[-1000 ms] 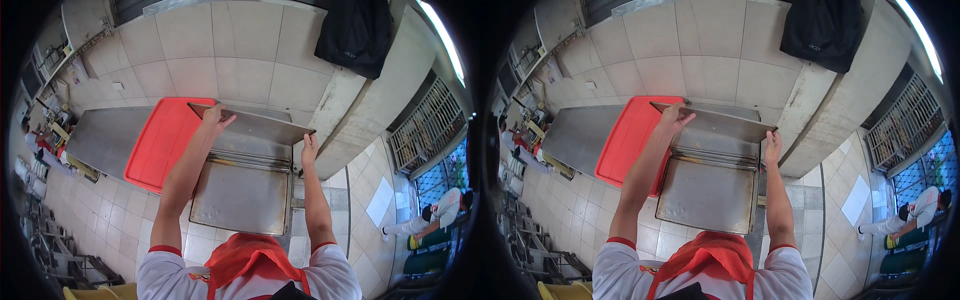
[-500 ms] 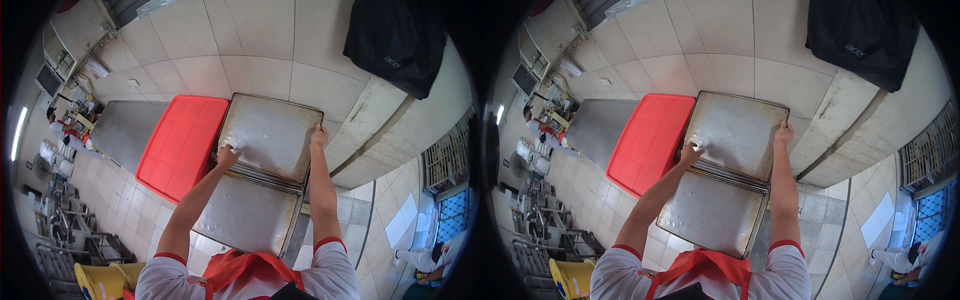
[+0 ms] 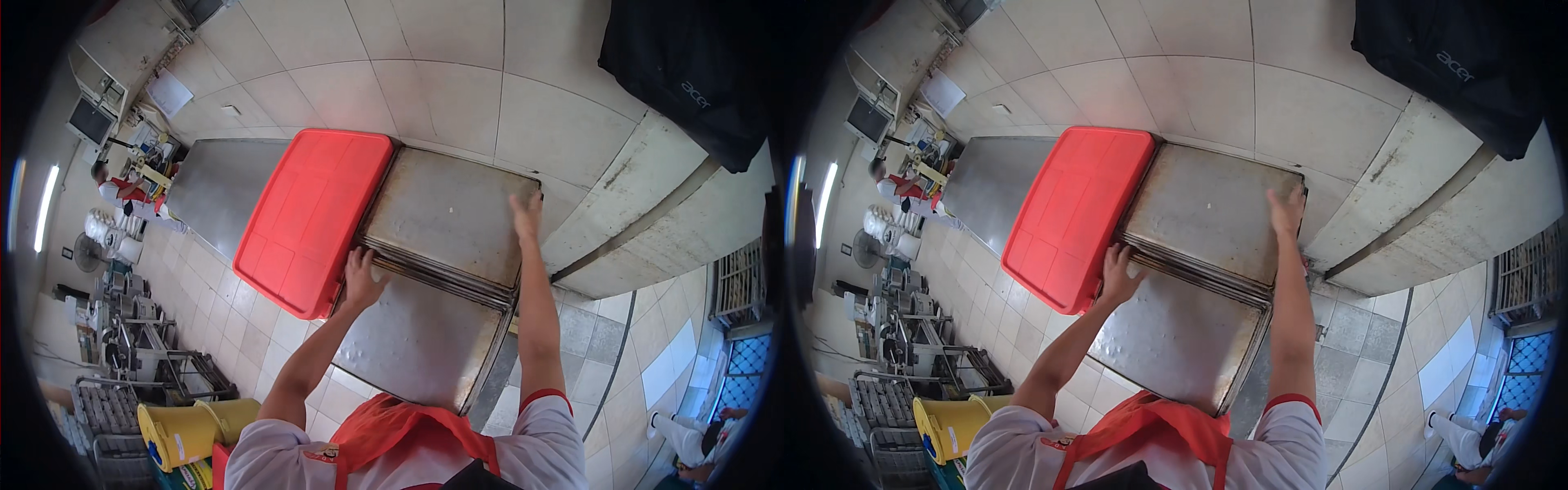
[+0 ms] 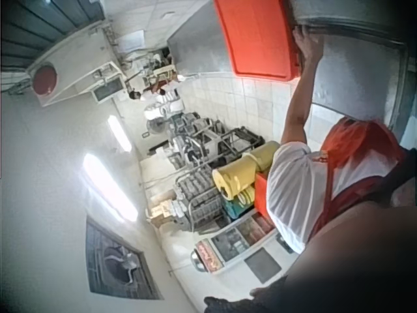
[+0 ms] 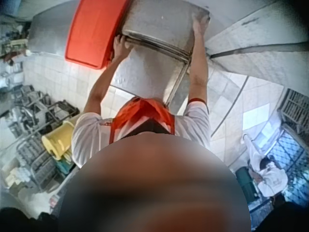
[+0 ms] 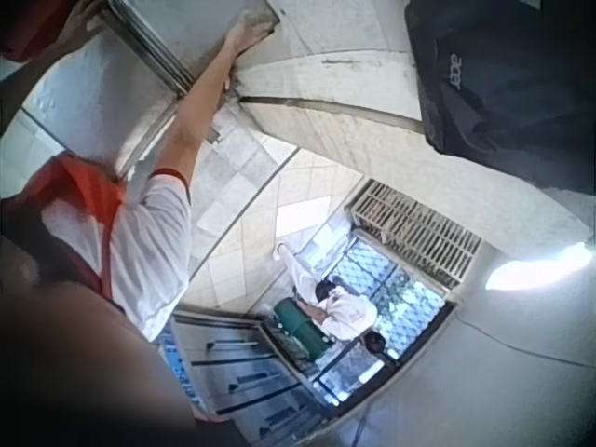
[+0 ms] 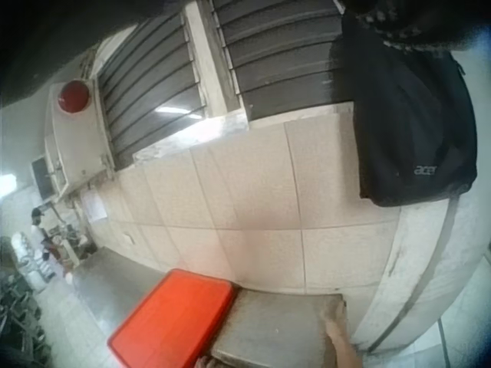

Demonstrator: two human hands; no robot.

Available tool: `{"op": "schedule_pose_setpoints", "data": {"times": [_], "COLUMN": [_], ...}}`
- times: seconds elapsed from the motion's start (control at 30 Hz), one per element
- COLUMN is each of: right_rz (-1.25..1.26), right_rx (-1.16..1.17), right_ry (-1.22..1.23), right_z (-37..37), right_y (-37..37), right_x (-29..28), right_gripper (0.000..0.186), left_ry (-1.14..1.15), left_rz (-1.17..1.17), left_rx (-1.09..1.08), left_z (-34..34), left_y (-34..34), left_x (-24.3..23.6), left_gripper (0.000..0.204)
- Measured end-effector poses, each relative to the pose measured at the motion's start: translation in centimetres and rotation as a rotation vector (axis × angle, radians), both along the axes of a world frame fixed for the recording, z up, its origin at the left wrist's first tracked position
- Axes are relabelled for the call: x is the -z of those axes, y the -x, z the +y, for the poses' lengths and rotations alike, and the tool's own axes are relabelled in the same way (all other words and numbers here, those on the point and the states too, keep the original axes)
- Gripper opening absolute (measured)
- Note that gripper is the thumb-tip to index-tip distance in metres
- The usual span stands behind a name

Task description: The person sprinkles yellow powder from a tray onto a baking sheet, places bread dough onto the sheet, puts the sheet into a proofer, and then organizes empty baking sheets before washing their hands at a sink.

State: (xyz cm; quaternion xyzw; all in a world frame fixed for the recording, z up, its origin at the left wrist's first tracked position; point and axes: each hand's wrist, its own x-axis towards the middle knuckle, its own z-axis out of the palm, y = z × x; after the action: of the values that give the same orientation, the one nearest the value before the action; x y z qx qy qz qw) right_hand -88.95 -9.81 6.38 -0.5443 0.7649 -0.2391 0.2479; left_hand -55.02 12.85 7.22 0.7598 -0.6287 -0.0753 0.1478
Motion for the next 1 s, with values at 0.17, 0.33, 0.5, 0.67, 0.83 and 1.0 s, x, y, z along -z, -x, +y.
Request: {"op": "schedule_pose_setpoints", "data": {"times": [0.17,0.33,0.5,0.67,0.83,1.0], "right_rz": [-0.487,-0.803,-0.499,-0.947,-1.546,-1.874], "right_rx": [0.188,0.233,0.608,1.042,0.914,0.668], "right_ry": [0.336,0.501,0.215,-0.147,-0.151,-0.100], "right_z": [4.4,16.3,34.9,53.3,53.3,51.6], "right_y": [4.3,4.9,4.0,-1.9,-11.6,-7.5], "right_x": [0.8,2.6,5.9,10.7,10.3,16.0], "right_gripper": [0.082,0.078,0.074,0.080,0.093,0.047], "left_ry": [-0.102,-0.102,0.342,-0.260,-0.391,-0.467], "left_rz": [-0.172,0.057,0.588,1.921,2.452,2.484], "left_rx": [-0.223,0.016,-0.265,-1.134,-0.812,-0.586], "left_z": [3.0,4.3,16.2,31.3,27.5,24.4], "left_y": [-8.9,-13.9,-12.8,-14.0,-12.8,-11.1], "left_x": [-2.4,-1.5,-1.6,9.8,8.5,5.0], "left_gripper": [0.077,0.073,0.047,0.085,0.092,0.066]}}
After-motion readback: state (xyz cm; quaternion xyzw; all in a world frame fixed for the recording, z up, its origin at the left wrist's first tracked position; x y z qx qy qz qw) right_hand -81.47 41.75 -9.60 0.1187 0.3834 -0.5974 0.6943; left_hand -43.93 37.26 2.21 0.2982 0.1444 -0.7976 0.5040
